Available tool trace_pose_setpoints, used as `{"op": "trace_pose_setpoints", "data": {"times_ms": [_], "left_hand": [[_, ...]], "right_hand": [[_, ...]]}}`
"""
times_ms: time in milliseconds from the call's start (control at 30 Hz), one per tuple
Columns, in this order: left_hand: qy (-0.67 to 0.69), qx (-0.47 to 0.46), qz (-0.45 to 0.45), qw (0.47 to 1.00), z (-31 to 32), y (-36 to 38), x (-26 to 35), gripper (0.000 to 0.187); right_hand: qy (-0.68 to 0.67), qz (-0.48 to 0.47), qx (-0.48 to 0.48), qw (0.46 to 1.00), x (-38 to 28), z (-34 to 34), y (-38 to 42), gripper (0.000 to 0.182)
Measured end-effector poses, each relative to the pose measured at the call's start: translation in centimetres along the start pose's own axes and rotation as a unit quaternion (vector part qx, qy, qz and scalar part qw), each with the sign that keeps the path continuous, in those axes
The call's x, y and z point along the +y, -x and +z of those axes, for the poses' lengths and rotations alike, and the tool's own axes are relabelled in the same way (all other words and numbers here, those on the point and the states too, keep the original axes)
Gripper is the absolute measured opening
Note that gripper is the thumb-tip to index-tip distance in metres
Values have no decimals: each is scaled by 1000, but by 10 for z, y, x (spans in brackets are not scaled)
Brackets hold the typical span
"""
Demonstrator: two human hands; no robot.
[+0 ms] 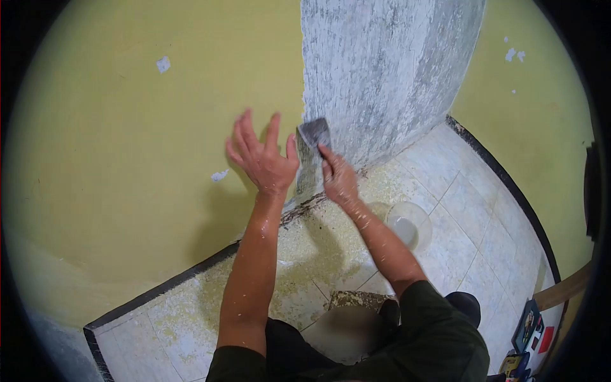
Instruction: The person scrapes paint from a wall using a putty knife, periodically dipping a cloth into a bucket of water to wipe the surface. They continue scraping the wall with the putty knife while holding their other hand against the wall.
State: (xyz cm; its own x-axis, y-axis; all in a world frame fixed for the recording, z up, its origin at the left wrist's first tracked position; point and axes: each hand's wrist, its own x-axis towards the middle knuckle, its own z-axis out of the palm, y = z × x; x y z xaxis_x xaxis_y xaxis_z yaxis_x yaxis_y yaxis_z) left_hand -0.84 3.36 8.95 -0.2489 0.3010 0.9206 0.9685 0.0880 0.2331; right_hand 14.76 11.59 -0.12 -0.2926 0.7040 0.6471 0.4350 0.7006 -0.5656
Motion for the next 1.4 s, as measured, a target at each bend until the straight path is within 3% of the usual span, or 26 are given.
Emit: {"op": "trace_pose_setpoints", "data": {"times_ms": [67,100,167,267,367,433,467,567,633,700,800,900,1000,1167,1233,1267,1367,1400], "left_hand": [[-100,-41,-64,992,-5,1,-8,77],[-100,-42,-66,992,-4,5,-17,77],[-168,-135,-80,973,-2,11,-37,102],[-164,-202,-83,962,2,18,-51,115],[-161,-161,-60,972,17,25,-61,122],[-153,-136,-47,978,26,29,-66,124],[-149,-108,-36,982,28,30,-67,127],[-159,-105,-32,981,28,29,-67,127],[-158,-99,-37,982,31,25,-66,126],[-162,-109,-45,980,28,29,-65,126],[-160,-124,-62,977,27,30,-60,124],[-164,-106,-56,979,30,23,-63,123],[-177,-137,-74,972,28,26,-60,122],[-168,-154,-87,970,26,23,-59,121],[-162,-141,-79,973,25,22,-59,121],[-160,-135,-75,975,25,22,-59,122],[-148,-140,-87,975,25,22,-58,121],[-148,-142,-91,974,26,25,-58,121]], "right_hand": [[-6,14,8,1000,1,25,27,43],[-18,27,18,999,3,34,35,43],[-33,40,30,998,0,38,36,43],[-37,49,29,998,-9,37,24,43],[-36,53,49,997,-22,29,9,43],[-86,104,4,991,-30,17,-2,38],[-59,68,20,996,-17,20,2,38],[-49,91,-13,995,4,25,24,38],[-20,46,11,999,2,28,7,38],[-94,124,-29,987,-24,10,-11,42],[-72,103,-35,991,-8,7,2,41],[-62,56,-21,996,3,25,9,41],[-108,45,39,992,-28,18,-25,39],[-73,90,-10,993,-23,2,-9,39],[-65,191,-78,976,-17,6,9,40],[-58,65,7,996,-14,17,1,40],[-53,154,-66,984,-32,-4,-18,41],[-52,125,-45,990,-27,-2,-13,40]]}}
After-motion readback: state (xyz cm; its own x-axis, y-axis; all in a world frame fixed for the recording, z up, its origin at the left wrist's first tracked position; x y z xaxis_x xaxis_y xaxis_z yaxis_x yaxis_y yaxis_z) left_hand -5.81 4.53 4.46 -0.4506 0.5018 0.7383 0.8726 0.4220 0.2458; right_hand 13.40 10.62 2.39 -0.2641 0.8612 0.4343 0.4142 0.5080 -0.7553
